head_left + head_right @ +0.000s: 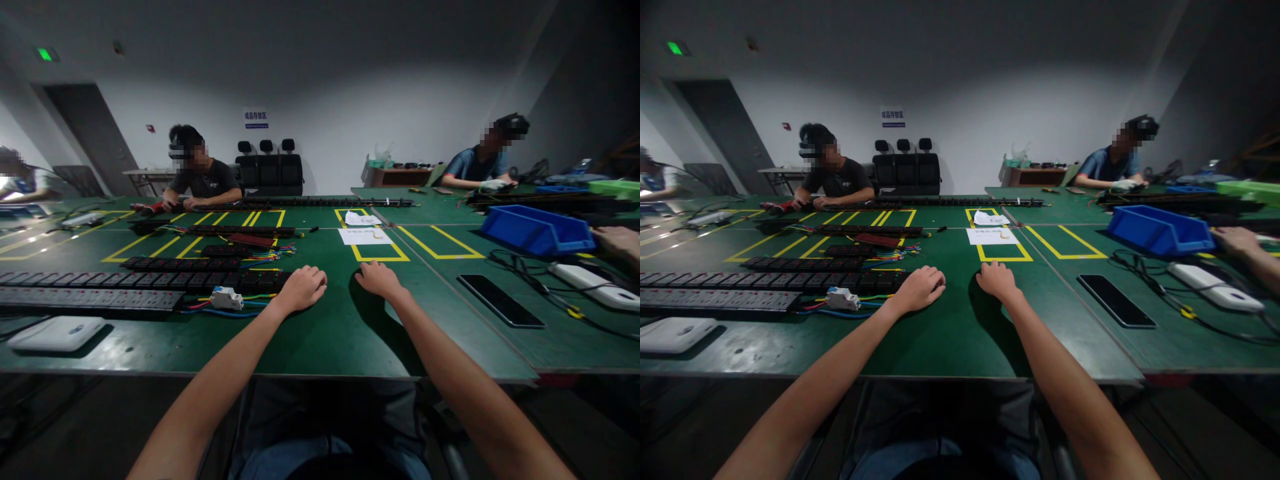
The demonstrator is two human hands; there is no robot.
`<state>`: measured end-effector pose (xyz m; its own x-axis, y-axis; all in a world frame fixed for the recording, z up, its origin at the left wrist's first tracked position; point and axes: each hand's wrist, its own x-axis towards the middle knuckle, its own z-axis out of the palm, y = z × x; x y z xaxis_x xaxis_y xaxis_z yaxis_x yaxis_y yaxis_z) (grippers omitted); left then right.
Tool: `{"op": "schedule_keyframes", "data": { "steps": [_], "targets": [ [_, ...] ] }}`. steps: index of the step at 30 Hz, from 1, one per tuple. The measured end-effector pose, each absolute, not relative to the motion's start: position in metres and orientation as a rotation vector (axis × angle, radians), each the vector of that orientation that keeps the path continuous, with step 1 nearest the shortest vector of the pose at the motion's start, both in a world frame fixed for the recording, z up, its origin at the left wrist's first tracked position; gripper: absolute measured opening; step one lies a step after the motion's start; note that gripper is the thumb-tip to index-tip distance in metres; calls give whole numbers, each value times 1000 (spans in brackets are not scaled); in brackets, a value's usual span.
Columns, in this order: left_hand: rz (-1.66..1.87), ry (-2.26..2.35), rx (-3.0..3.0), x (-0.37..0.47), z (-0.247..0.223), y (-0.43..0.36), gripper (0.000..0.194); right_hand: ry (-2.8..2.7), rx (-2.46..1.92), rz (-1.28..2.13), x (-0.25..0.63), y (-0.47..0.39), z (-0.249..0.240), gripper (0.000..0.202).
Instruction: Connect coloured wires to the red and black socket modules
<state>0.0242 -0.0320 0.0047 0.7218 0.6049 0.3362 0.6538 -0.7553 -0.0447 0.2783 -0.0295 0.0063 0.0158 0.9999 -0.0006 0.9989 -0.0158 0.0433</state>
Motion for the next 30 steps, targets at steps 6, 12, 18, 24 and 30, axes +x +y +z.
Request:
{"op": "schedule_keyframes", "data": {
  "steps": [6,12,18,24,30],
  "targets": [
    [-464,-1004,-2800,22,4,-31,14,2181,2216,48,279,-29,5,45],
    [-507,-1002,-2803,22,4,-31,12,2183,2213,49,279,-29,6,46],
    [-503,-1004,-2811,22,4,-30,11,2177,2213,46,278,-31,8,46],
    [-513,-1001,-2813,22,4,-30,12,2179,2210,54,279,-30,7,45],
    [-524,-990,-2818,21,3,-29,12,2181,2214,25,279,-29,7,44]
  ]
}}
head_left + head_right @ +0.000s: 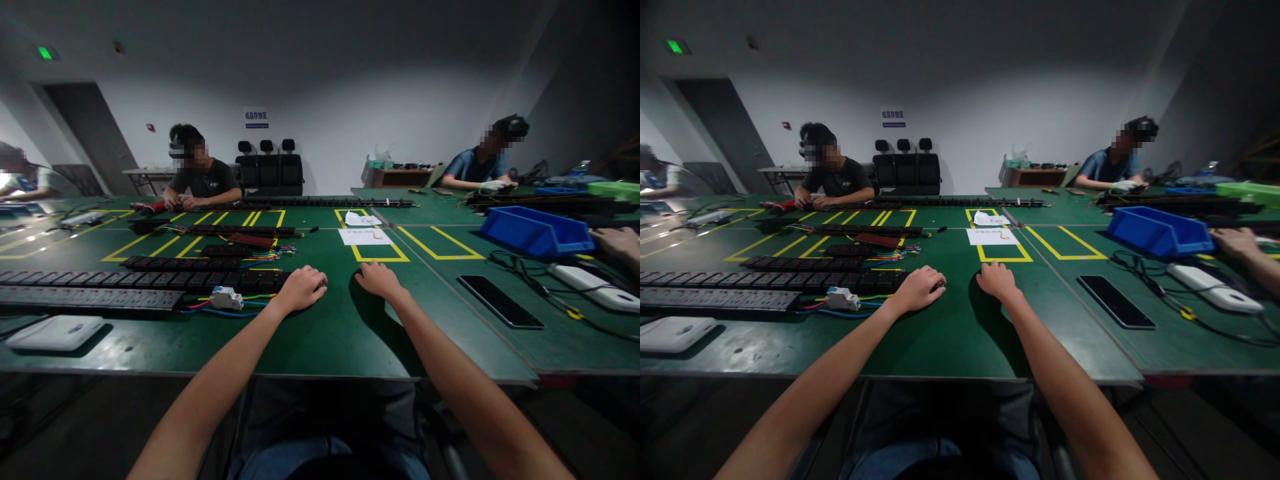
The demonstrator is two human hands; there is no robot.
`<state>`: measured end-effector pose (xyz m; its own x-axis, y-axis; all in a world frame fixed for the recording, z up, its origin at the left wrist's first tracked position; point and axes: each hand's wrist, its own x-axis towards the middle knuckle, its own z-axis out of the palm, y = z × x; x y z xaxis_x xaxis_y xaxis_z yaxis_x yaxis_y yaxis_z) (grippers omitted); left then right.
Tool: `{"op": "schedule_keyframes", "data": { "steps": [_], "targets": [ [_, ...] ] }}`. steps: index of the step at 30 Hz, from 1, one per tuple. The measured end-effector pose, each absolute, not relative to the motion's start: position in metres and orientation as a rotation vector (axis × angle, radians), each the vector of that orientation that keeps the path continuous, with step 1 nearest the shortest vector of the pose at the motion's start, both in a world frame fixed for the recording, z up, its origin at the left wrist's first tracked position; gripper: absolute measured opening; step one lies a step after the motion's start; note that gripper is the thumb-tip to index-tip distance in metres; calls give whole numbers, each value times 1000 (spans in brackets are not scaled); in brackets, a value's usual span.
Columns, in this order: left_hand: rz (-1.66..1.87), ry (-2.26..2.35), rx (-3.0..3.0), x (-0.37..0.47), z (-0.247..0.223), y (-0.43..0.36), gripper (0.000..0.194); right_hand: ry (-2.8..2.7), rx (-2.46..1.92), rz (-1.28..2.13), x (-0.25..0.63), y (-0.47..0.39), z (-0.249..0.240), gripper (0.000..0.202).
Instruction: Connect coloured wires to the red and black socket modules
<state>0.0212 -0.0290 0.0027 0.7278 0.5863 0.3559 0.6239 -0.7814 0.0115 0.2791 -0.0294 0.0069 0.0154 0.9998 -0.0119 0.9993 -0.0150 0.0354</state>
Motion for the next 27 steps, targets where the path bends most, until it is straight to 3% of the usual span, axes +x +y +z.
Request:
{"op": "schedule_keyframes", "data": {
  "steps": [27],
  "targets": [
    [-551,-953,-2801,20,0,-27,10,2172,2215,38,279,-30,7,46]
  ]
}}
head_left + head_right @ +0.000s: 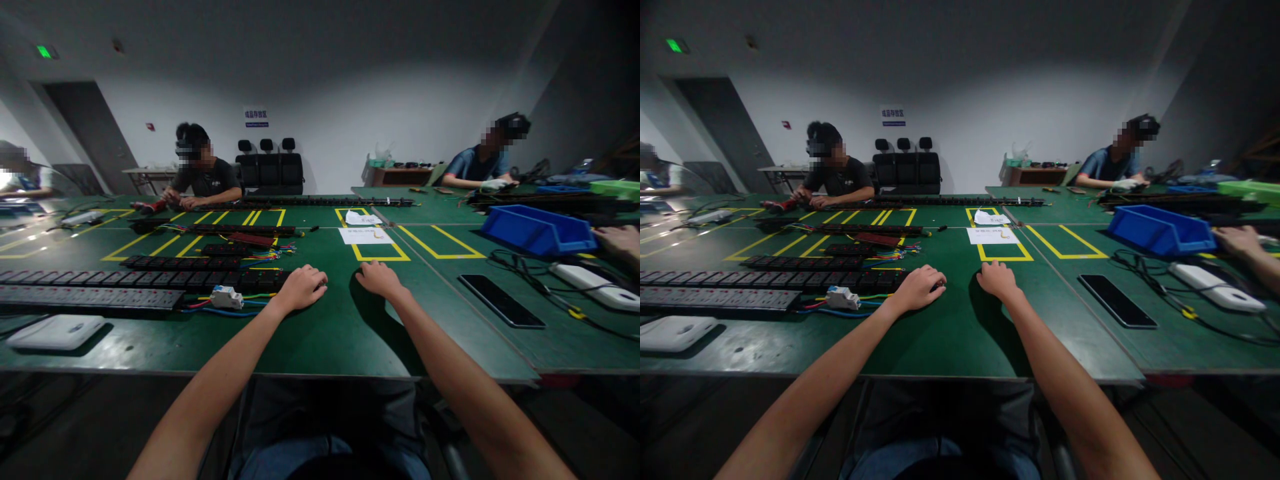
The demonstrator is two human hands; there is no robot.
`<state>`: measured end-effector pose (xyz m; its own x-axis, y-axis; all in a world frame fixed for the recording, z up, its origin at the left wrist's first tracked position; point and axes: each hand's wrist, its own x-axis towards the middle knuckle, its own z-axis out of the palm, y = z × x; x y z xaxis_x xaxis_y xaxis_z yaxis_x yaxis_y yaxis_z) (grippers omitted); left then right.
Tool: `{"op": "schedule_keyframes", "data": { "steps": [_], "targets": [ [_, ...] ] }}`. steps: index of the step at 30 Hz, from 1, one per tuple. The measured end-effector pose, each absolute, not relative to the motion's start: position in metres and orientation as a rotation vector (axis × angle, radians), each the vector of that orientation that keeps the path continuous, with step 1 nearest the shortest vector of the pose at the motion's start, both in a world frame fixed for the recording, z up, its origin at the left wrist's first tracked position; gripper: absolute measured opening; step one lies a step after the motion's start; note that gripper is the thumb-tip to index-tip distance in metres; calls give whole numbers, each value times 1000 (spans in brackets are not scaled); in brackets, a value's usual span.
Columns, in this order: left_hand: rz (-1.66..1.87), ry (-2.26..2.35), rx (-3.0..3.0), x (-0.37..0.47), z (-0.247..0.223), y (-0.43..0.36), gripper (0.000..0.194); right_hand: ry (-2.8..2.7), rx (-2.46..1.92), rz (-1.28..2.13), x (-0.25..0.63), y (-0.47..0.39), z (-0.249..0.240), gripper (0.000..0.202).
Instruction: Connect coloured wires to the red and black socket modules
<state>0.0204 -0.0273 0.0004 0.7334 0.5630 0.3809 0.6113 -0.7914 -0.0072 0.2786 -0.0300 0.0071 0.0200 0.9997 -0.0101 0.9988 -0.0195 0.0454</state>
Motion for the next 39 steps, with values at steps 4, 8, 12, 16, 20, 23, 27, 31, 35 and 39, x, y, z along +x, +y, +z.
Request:
{"op": "schedule_keyframes", "data": {
  "steps": [4,8,12,16,20,23,27,31,35,39],
  "targets": [
    [-545,-959,-2803,21,1,-27,10,2174,2213,22,279,-29,7,45],
    [-545,-958,-2810,21,2,-28,10,2181,2212,26,279,-29,7,44],
    [-540,-967,-2810,21,4,-30,10,2194,2207,62,279,-29,6,44],
    [-537,-960,-2813,20,4,-30,10,2194,2205,70,279,-30,6,44],
    [-535,-963,-2802,20,3,-29,9,2178,2213,55,279,-30,6,44],
    [-540,-961,-2804,21,3,-29,9,2182,2216,49,279,-29,6,44],
    [-539,-964,-2806,21,3,-29,9,2180,2215,30,278,-29,7,44],
    [-534,-963,-2805,21,3,-30,10,2180,2219,30,278,-30,8,44],
    [-538,-961,-2807,21,4,-30,9,2184,2212,36,278,-31,8,45],
    [-540,-965,-2813,21,4,-30,9,2179,2211,44,278,-30,8,46]
  ]
}}
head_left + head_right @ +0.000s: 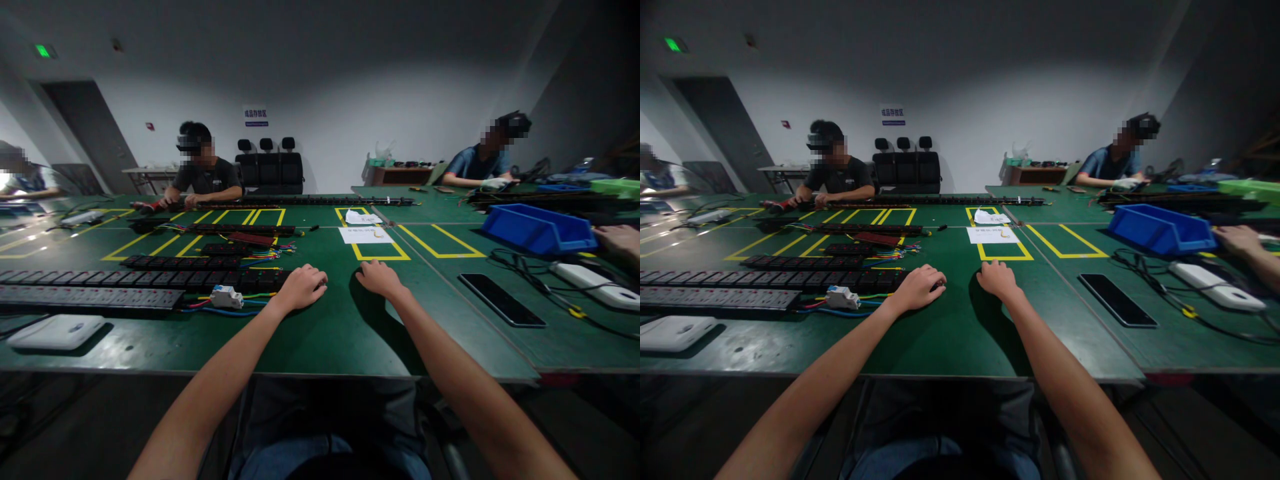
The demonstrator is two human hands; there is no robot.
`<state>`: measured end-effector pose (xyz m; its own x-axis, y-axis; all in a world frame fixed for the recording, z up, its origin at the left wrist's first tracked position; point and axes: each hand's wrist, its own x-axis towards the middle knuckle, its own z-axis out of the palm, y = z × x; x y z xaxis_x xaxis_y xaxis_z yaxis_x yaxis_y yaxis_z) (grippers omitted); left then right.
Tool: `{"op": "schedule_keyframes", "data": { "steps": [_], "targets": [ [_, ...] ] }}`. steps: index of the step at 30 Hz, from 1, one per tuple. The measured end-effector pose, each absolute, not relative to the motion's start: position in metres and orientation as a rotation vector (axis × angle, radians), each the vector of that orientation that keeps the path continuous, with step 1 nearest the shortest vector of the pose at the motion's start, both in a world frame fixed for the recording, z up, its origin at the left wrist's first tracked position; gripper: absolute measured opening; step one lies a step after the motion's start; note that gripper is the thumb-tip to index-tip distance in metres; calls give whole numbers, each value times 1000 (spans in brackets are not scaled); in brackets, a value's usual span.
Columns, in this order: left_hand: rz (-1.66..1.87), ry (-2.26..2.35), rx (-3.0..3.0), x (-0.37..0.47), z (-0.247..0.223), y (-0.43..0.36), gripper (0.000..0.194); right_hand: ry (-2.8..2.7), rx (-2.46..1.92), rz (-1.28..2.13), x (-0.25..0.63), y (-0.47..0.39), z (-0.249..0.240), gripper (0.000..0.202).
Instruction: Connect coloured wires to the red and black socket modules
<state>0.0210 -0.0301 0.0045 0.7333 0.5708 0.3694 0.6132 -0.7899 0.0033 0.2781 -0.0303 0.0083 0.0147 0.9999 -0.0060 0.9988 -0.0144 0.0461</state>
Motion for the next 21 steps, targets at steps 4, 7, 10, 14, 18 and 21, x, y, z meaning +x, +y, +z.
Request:
{"op": "schedule_keyframes", "data": {
  "steps": [4,7,10,14,18,21],
  "targets": [
    [-542,-966,-2814,21,4,-30,9,2171,2202,21,278,-30,9,46],
    [-538,-971,-2812,21,4,-30,9,2176,2203,25,278,-31,9,46],
    [-522,-988,-2811,21,5,-31,9,2180,2208,32,278,-31,8,46],
    [-526,-989,-2815,21,5,-31,9,2182,2211,47,279,-30,7,46],
    [-530,-984,-2817,21,6,-31,10,2181,2207,53,279,-30,7,46],
    [-530,-978,-2816,22,5,-30,10,2181,2206,54,278,-31,8,45]
  ]
}}
